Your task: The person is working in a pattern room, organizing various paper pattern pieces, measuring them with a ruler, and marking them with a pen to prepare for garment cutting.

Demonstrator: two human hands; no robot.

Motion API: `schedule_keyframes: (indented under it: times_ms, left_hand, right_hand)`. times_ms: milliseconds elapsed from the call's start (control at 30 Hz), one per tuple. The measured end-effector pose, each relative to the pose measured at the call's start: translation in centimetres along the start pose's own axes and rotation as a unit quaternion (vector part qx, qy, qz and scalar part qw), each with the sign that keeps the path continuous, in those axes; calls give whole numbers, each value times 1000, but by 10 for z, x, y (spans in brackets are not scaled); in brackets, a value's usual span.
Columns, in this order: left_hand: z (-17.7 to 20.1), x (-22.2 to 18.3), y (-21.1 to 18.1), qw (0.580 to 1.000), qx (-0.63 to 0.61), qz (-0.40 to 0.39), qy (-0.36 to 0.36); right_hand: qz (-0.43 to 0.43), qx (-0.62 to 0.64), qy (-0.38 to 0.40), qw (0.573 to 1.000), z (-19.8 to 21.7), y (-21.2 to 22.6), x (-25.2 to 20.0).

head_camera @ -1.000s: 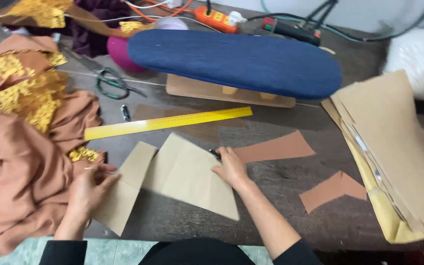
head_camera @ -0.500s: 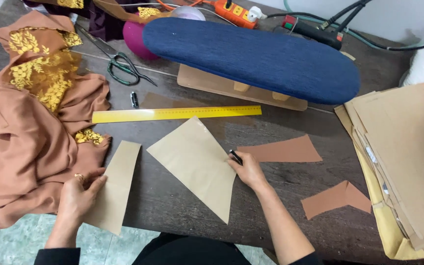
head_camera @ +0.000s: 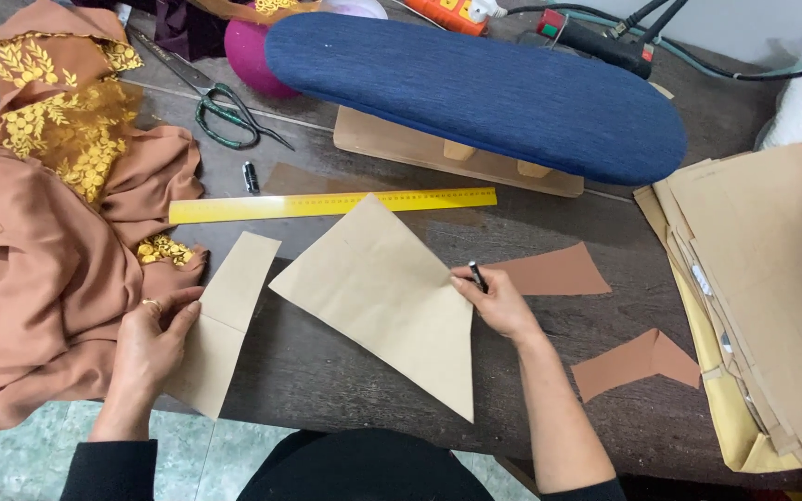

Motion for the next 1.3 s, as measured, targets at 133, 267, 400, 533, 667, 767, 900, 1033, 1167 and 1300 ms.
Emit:
schedule_keyframes:
  times_ms: [133, 267, 400, 533, 667, 767, 900, 1033, 1167, 1300]
  left_hand:
    - [3, -2, -1, 999, -30, 28, 7]
    - [7, -2, -6, 999, -43, 14, 7]
    - [-1, 15, 19, 996, -83, 1, 13]
    - [4, 12, 10, 999, -52, -1, 6]
    - [-17, 14, -3, 996, -53, -67, 20]
    - [-54, 2, -41, 991, -43, -94, 89]
    - [-119, -5, -84, 962, 27, -179, 202]
    - [-173, 23, -48, 947, 86, -277, 140]
    - [-68, 1, -55, 959, -76, -270, 50]
    - [38, -19, 22, 977, -137, -163, -14]
  right_hand:
    - [27, 14, -6, 1000, 6, 9, -1]
    - [31, -6, 5, 1000, 5, 15, -3]
    - [24, -13, 16, 1000, 0, 16, 0]
    - [11, -12, 22, 1000, -4, 15, -1]
    - [58, 140, -72, 986, 15, 6, 4]
    - [66, 154, -93, 981, 20, 1, 10]
    - [71, 178, -91, 977, 12, -1, 35]
    - [71, 115, -27, 990, -22, 50, 48]
    - [69, 190, -18, 979, -74, 104, 53]
    - [79, 224, 28, 971, -154, 163, 54]
Point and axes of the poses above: each hand's wrist, its own x-axis towards the middle knuckle, its own z-axis out of the back of the hand, y = z × x, the point moved 9 cm from there along x, towards the middle knuckle, and after that the axes turned 3 degrees about z, right-handed, at the moved point
